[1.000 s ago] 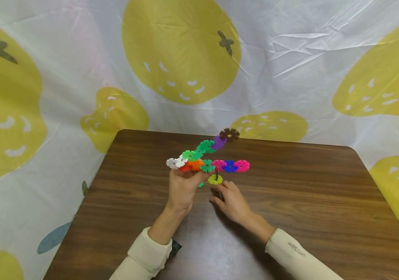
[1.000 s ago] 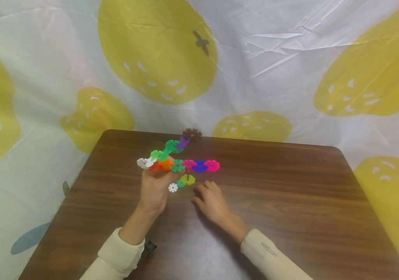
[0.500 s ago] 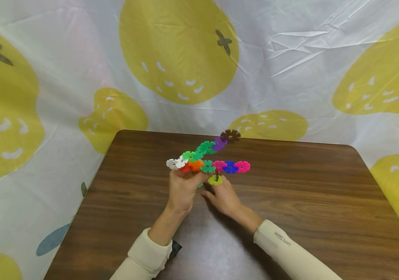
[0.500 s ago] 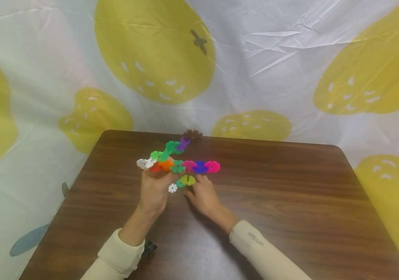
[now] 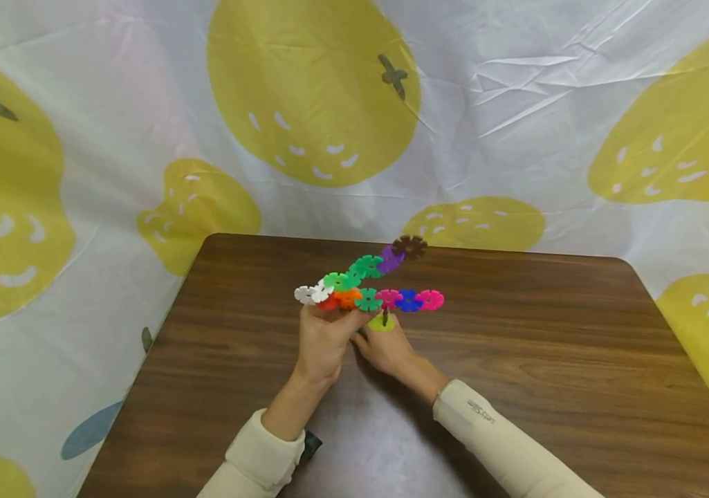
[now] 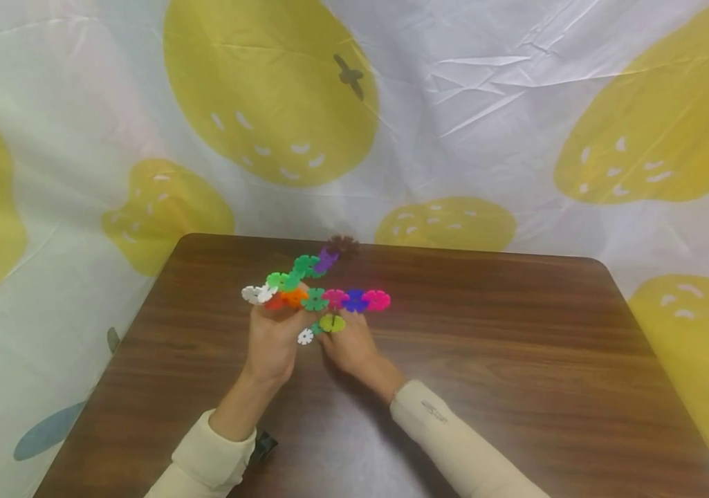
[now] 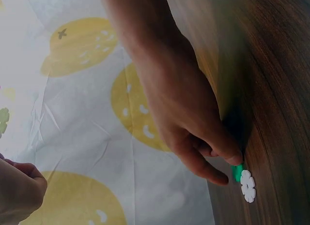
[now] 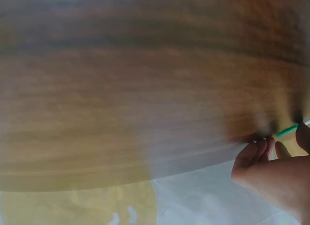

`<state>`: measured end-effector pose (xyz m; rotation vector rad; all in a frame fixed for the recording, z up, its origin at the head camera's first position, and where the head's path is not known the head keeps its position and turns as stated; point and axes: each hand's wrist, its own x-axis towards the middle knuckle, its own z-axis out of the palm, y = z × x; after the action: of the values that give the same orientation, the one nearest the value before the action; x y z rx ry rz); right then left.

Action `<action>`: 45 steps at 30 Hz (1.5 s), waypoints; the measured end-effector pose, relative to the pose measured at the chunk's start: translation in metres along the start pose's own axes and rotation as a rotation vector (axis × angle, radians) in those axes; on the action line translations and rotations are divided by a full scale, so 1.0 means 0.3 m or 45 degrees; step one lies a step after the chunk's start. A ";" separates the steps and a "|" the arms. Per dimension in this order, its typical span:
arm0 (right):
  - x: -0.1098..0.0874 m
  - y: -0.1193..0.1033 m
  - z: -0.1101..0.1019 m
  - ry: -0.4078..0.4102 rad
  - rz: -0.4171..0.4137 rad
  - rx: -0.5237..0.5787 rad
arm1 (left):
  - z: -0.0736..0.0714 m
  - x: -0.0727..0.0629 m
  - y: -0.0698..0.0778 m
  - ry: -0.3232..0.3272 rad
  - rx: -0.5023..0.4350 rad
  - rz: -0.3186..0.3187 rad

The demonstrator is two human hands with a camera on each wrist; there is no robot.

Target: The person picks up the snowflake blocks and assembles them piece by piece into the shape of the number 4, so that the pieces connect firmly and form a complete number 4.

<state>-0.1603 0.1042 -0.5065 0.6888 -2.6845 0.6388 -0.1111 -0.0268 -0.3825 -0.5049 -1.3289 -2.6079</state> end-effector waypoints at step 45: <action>-0.187 -0.036 -0.229 -0.097 0.375 0.361 | -0.021 -0.016 0.006 0.037 0.059 -0.027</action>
<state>-0.0958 0.1505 -0.4656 0.3883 -2.8212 1.1048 -0.1075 -0.0329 -0.3863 -0.4463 -1.3891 -2.5848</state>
